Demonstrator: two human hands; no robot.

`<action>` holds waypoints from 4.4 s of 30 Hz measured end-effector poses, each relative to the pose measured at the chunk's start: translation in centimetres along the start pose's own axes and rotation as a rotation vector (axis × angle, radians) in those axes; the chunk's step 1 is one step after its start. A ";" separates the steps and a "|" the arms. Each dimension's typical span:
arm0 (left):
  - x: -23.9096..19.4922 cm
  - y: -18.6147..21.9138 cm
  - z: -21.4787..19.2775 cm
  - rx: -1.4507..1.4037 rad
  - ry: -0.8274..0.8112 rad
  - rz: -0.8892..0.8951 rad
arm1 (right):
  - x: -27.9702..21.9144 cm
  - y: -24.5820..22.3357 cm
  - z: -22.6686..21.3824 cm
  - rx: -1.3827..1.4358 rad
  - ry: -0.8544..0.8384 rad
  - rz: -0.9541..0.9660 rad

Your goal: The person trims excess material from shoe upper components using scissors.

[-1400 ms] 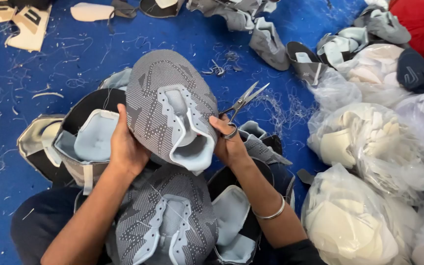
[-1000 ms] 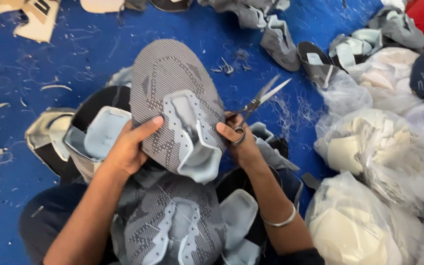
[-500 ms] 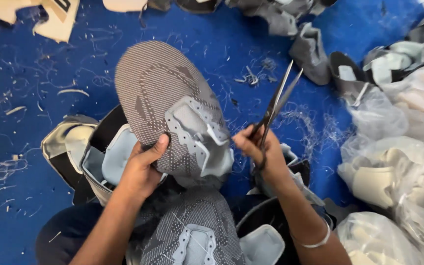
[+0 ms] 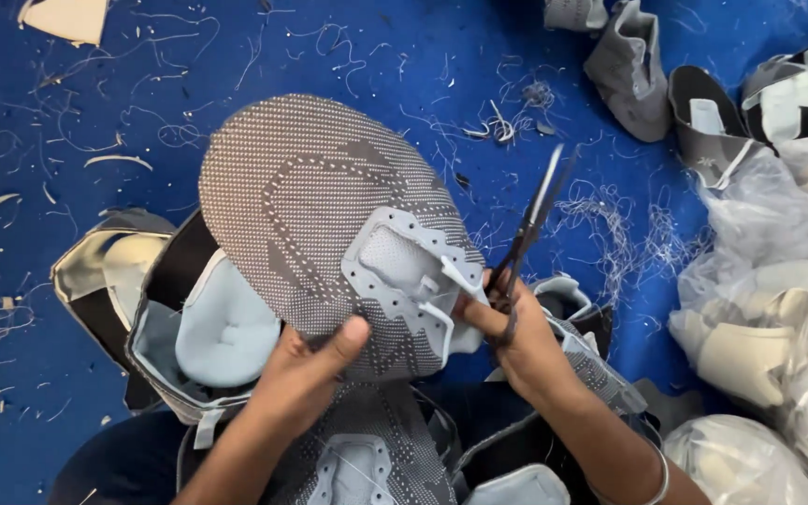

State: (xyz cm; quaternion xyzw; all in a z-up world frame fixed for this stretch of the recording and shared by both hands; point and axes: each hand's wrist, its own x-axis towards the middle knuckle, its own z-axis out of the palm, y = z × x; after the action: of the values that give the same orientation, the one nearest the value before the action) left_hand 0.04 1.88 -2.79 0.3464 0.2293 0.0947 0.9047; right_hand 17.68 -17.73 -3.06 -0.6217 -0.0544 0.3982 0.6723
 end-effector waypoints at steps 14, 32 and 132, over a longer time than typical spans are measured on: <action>0.4 -1.8 -0.5 0.054 0.037 0.023 | -0.1 -1.1 0.6 -0.133 0.008 -0.010; 1.2 4.6 -3.4 -0.006 0.061 0.324 | -2.9 -5.0 0.2 -0.910 -0.125 -0.418; 0.1 2.9 -3.1 0.166 0.069 0.244 | -3.9 -2.6 3.1 -1.273 0.241 -0.883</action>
State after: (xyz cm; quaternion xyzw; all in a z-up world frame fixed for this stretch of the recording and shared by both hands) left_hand -1.39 5.94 -2.92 0.4417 0.2237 0.1965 0.8463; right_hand 14.43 -17.37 1.53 -0.8472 -0.4412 -0.0840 0.2839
